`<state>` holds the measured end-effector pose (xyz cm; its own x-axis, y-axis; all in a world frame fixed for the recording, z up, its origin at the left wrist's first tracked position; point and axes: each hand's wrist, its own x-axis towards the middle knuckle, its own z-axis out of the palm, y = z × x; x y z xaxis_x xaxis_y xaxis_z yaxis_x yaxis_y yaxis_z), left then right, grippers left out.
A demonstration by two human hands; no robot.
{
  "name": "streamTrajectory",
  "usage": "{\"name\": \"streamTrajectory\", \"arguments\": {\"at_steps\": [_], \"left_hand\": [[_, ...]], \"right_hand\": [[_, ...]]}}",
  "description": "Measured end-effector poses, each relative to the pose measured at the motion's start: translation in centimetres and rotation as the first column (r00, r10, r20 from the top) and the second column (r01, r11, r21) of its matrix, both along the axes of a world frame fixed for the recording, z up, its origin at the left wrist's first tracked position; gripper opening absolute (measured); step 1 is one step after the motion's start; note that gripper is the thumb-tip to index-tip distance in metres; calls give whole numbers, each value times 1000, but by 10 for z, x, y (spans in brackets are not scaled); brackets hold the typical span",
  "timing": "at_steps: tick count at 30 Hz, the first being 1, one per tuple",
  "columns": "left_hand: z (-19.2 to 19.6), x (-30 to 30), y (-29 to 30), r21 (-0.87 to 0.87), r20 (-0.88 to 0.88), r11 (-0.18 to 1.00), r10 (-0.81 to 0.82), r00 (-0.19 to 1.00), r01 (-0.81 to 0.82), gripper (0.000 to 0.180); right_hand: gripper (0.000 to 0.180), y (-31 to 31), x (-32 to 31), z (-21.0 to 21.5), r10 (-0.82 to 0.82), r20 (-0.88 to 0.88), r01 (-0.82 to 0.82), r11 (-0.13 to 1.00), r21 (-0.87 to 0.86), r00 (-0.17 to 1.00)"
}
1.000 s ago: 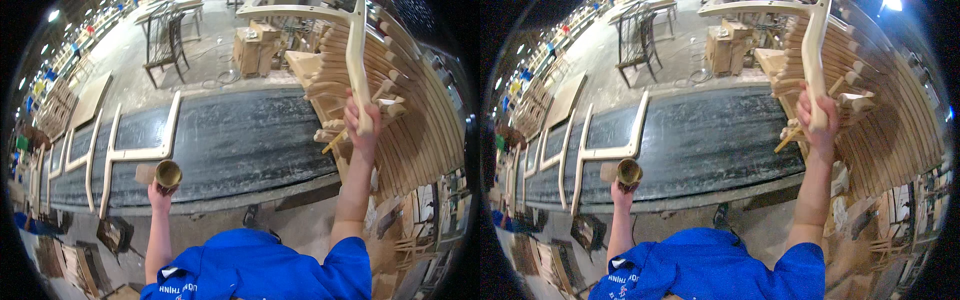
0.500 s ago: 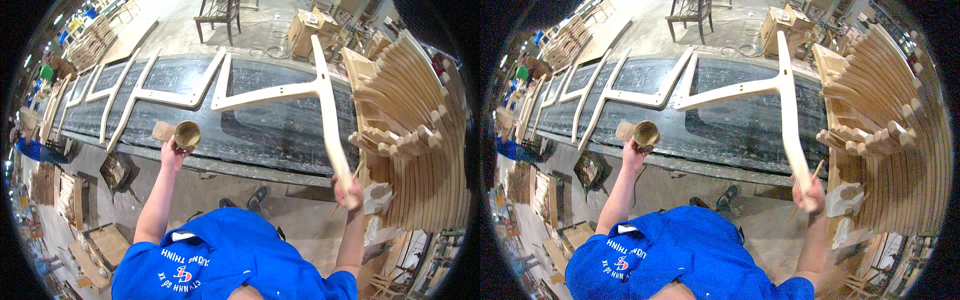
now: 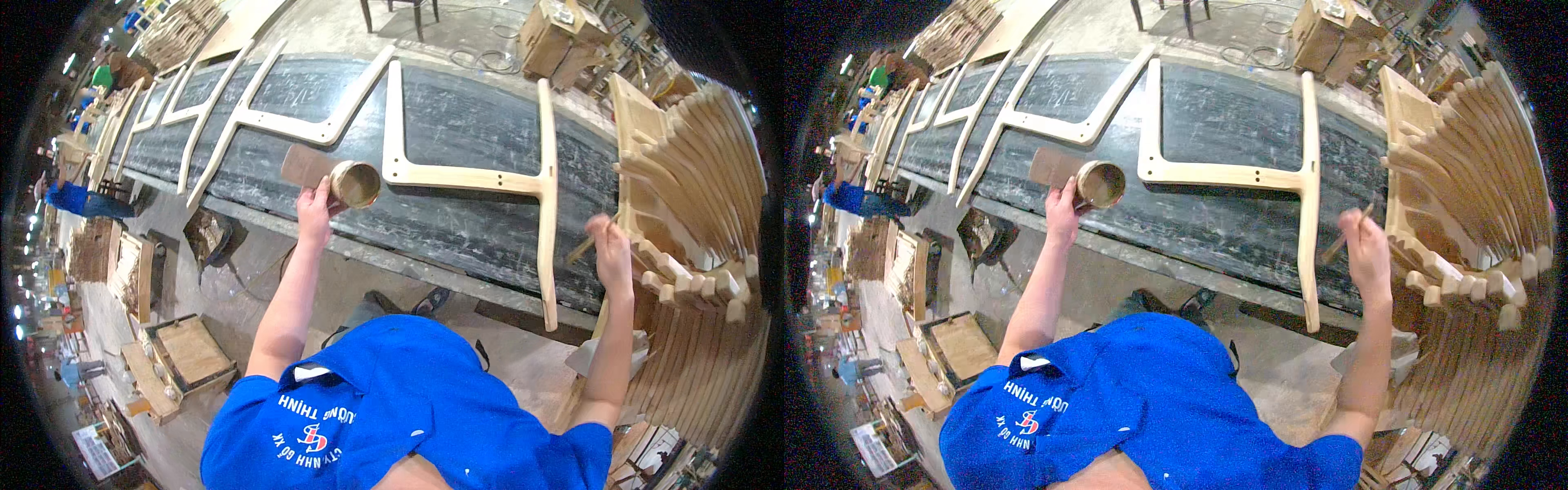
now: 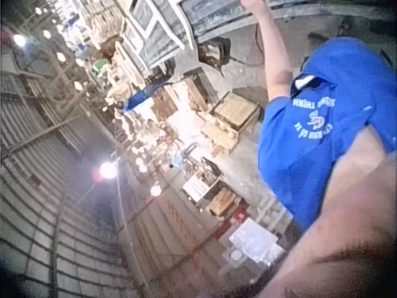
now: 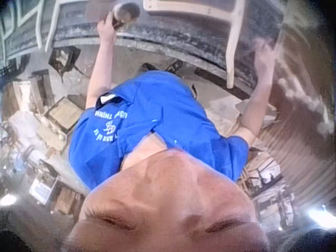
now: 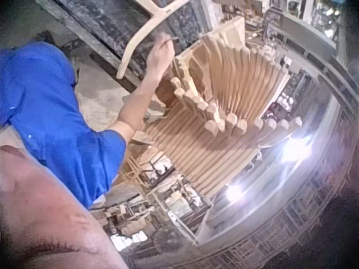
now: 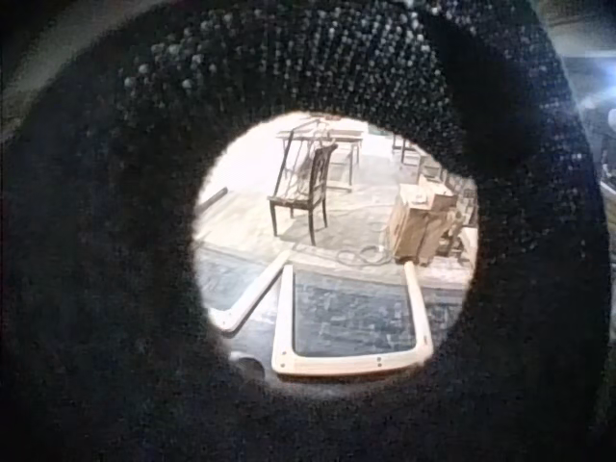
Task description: The person applies glue to the joints of wooden chair frames using a small brush and a container of adhesive. They repeatedly pick up frames from a stack, apply glue to specific points, and place the frames on a workbench.
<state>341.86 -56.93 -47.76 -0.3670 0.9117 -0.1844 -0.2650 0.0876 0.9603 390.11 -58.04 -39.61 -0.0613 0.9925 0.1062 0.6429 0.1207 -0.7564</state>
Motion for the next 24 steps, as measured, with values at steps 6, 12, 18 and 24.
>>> {"name": "streamTrajectory", "arguments": {"at_steps": [6, 12, 18, 24], "left_hand": [[17, 12, 7, 88, -55, 996, 18, 998, -13, 23], [34, -3, 10, 189, -151, 982, 7, 989, 22, 25], [57, -30, 19, 368, -216, 928, 35, 976, 49, 22], [56, -33, 40, 421, -363, 902, 73, 929, 93, 21]], "right_hand": [[15, 42, -172, 19, 306, -699, -357, 931, 78, 646], [14, 71, -255, -20, 450, -522, -383, 893, 238, 725], [13, 75, -285, -15, 282, -817, -288, 946, 150, 503], [17, 97, -309, -52, -200, -954, -327, 907, -266, 222]]}}
